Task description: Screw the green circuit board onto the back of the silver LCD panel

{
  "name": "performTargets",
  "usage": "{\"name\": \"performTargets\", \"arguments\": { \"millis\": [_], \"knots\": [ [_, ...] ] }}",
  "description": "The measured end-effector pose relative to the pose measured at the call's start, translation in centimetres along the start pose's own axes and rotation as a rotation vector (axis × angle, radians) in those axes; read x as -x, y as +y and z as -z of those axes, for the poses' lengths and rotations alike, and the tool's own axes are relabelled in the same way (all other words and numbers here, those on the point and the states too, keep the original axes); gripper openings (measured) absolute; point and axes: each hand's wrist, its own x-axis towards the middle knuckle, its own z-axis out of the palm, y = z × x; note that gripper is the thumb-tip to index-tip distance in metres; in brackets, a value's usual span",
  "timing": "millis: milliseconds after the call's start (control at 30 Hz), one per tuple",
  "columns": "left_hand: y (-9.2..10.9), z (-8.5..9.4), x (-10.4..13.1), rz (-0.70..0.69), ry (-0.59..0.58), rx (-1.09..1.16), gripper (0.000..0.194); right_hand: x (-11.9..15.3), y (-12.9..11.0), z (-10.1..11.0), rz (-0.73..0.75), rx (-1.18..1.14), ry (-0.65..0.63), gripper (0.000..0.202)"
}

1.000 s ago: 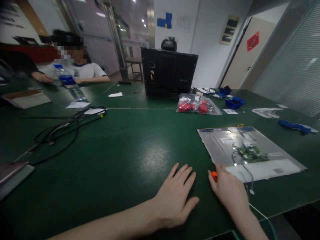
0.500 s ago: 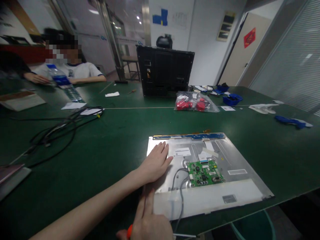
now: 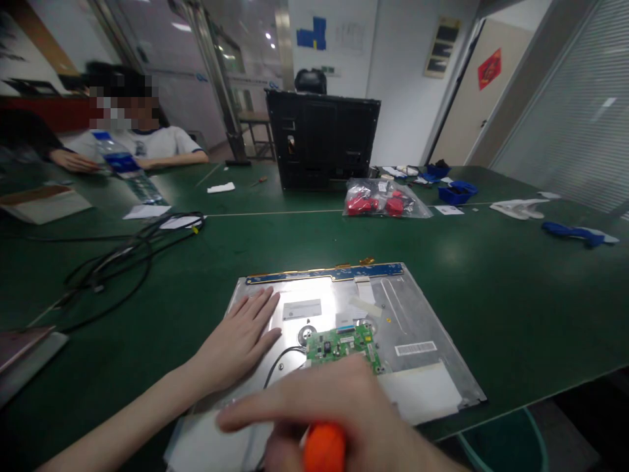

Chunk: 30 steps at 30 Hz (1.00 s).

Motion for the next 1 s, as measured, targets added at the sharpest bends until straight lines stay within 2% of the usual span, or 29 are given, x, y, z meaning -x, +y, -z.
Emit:
{"name": "performTargets", "arguments": {
  "millis": [33, 67, 167, 267, 367, 500, 633, 800, 900, 1000],
  "knots": [
    [-0.5, 0.1, 0.5, -0.001, 0.003, -0.001, 0.062, -0.2, -0.7, 1.7, -0.105, -0.078, 0.138, 0.028],
    [-0.9, 0.1, 0.9, -0.001, 0.003, -0.004, 0.062, -0.5, -0.9, 3.2, -0.118, -0.171, 0.223, 0.028],
    [-2.2, 0.2, 2.2, 0.002, 0.005, -0.019, 0.063, -1.0, 1.2, 6.3, -0.241, -0.322, 0.392, 0.05],
    [-3.4, 0.2, 3.6, 0.012, 0.003, -0.041, 0.065, -1.2, 5.0, 8.3, -0.486, -0.408, 0.417, 0.06],
    [-4.6, 0.1, 4.8, 0.016, 0.005, -0.054, 0.066, -0.8, 8.3, 9.5, -0.564, -0.435, 0.429, 0.059],
    [-5.8, 0.6, 6.1, 0.033, 0.024, -0.044, 0.065, -0.2, 10.5, 10.1, -0.584, -0.452, 0.455, 0.059],
    [-6.0, 1.8, 6.0, 0.06, 0.013, 0.021, 0.062, 0.0, 11.3, 9.7, -0.558, -0.445, 0.497, 0.055],
    [-4.6, 2.5, 4.0, 0.051, 0.078, 0.183, 0.043, -0.2, 11.7, 8.8, -0.505, -0.403, 0.541, 0.056],
    [-3.5, 2.9, 2.2, -0.082, 0.018, 0.309, 0.029, -0.2, 11.9, 8.3, -0.469, -0.371, 0.579, 0.057],
    [-2.8, 3.4, 0.4, -0.13, -0.012, 0.384, 0.024, -0.1, 12.0, 8.1, -0.448, -0.347, 0.609, 0.057]
  ]
}}
